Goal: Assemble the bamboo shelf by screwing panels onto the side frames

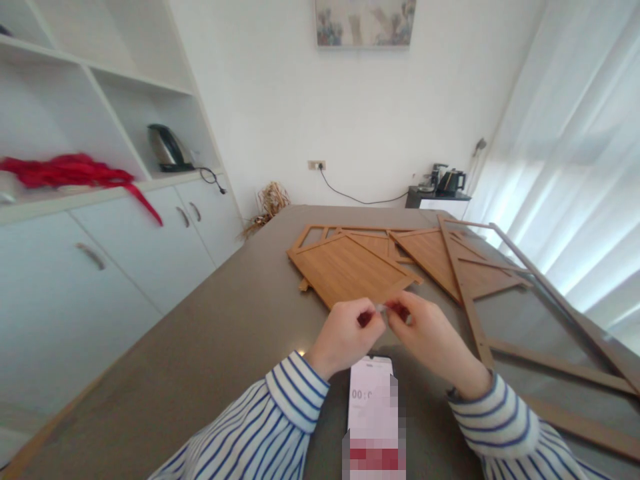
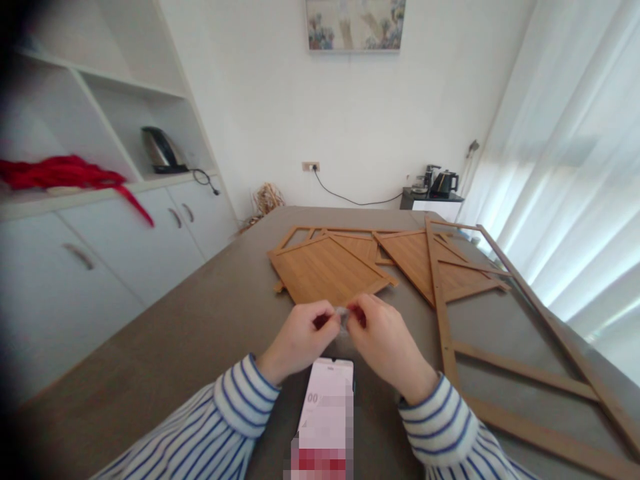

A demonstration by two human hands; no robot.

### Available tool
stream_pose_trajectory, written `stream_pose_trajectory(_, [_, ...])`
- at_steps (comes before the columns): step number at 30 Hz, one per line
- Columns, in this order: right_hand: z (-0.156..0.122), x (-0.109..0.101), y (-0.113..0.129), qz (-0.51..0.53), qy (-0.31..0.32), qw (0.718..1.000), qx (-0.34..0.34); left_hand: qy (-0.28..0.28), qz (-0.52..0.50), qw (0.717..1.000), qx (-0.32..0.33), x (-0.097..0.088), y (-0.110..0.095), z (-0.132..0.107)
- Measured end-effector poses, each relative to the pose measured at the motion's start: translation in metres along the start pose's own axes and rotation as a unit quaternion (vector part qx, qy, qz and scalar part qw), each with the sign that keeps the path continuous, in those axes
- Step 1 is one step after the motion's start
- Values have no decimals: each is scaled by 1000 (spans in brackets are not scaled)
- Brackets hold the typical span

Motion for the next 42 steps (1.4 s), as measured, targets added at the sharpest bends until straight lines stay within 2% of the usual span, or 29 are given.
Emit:
stream_pose_trajectory(3, [0,-1,-5,18,-16,999,21,-13,-6,1000,-11,-1,1,0])
stream_pose_trajectory(5, [0,-1,-8,67,-25,996,50,-21,-38,999,-23,-2,4,1])
stream_pose_trajectory(8, [1,-1,-10,176,-44,977,109,-46,-96,989,-100,0,14,2])
stream_pose_trajectory(11, [3,-4,-9,271,-64,948,154,-55,-164,963,-209,3,20,2])
stream_pose_trajectory(14, [5,-6,-6,331,-77,924,175,-10,-265,923,-280,6,16,1])
stream_pose_trajectory(17, [5,-6,-7,369,-64,907,191,31,-369,877,-307,5,9,2])
stream_pose_trajectory(19, [5,-4,-8,374,-42,904,201,13,-399,865,-303,2,8,3])
stream_pose_trajectory(22, [3,-1,-9,374,-7,900,225,-34,-399,869,-292,-1,13,6])
stream_pose_trajectory(24, [1,2,-9,397,12,882,255,-55,-394,871,-287,-2,16,8])
stream_pose_trajectory(27, [-2,12,-11,462,17,830,313,-79,-390,872,-285,-2,19,9])
stream_pose_trajectory(31, [-2,27,-16,546,-14,756,360,-111,-379,869,-299,1,20,9])
stream_pose_trajectory(34, [-2,34,-17,579,-27,720,382,-119,-367,869,-311,3,21,9])
stream_pose_trajectory(42, [-3,35,-18,584,-38,690,426,-98,-335,892,-288,4,18,9])
Point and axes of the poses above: each hand's wrist, its own z-axis towards the middle knuckle, its own x-axis out of the palm, y = z × x, the point moved 2 cm from there along z, towards the middle knuckle, and after that the axes turned 11 degrees about -y, right-handed, at the moved point
